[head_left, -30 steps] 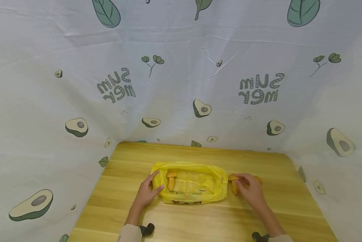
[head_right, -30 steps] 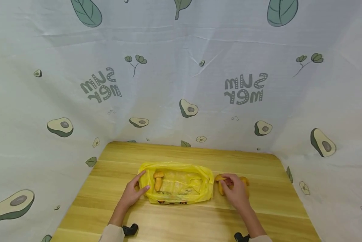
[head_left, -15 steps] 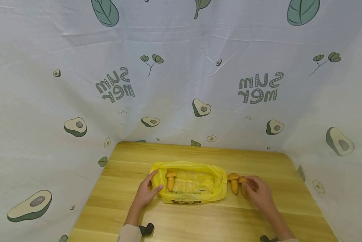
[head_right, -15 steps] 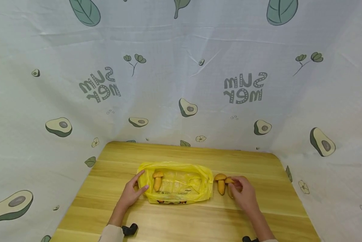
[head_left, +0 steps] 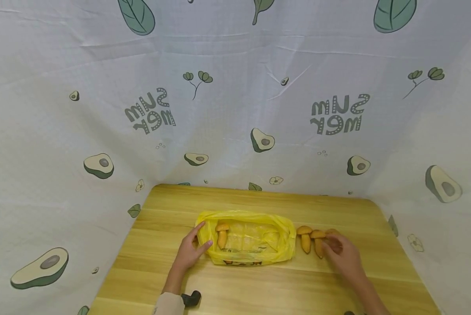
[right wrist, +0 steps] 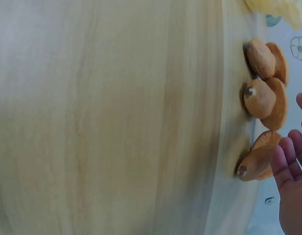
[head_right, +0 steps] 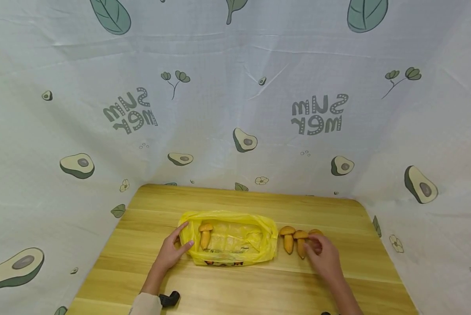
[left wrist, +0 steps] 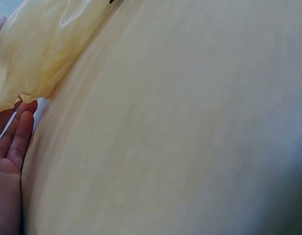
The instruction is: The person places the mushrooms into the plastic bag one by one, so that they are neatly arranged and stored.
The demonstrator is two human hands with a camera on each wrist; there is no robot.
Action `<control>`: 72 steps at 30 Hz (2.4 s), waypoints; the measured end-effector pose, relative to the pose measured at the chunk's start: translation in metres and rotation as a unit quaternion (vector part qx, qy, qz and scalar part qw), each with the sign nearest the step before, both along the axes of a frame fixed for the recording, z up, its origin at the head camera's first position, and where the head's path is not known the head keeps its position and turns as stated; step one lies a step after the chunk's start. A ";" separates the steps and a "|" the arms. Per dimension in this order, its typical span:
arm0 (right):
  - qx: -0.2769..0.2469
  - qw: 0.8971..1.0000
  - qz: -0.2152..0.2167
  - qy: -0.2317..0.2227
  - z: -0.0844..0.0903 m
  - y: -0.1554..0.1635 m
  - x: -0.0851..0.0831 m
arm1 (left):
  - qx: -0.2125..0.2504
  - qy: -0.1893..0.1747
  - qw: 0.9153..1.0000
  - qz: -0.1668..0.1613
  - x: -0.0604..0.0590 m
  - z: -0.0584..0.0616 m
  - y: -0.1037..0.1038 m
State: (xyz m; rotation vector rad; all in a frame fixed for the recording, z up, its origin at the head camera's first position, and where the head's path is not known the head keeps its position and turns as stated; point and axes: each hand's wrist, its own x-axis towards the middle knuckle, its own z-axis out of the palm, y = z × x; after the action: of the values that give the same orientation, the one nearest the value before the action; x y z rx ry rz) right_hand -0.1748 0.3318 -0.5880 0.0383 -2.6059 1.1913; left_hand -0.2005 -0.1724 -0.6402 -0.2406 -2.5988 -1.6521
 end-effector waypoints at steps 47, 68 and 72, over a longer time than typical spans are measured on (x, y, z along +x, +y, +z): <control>0.065 0.991 -0.105 -0.048 -0.030 0.019 0.003 | -0.004 0.002 1.000 0.008 0.001 0.002 0.000; 0.005 0.989 -0.128 -0.076 -0.024 0.016 0.010 | 0.004 -0.001 1.000 0.010 0.001 0.004 0.000; -0.004 0.990 -0.127 -0.067 -0.021 0.014 0.010 | 0.007 -0.001 1.000 0.007 0.002 0.003 0.001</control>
State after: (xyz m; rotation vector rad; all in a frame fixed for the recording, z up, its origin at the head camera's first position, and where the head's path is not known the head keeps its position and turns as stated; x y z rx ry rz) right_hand -0.1645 0.3458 -0.6086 -0.3767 -2.6186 1.1466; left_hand -0.1989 -0.1714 -0.6372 -0.2207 -2.5835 -1.6667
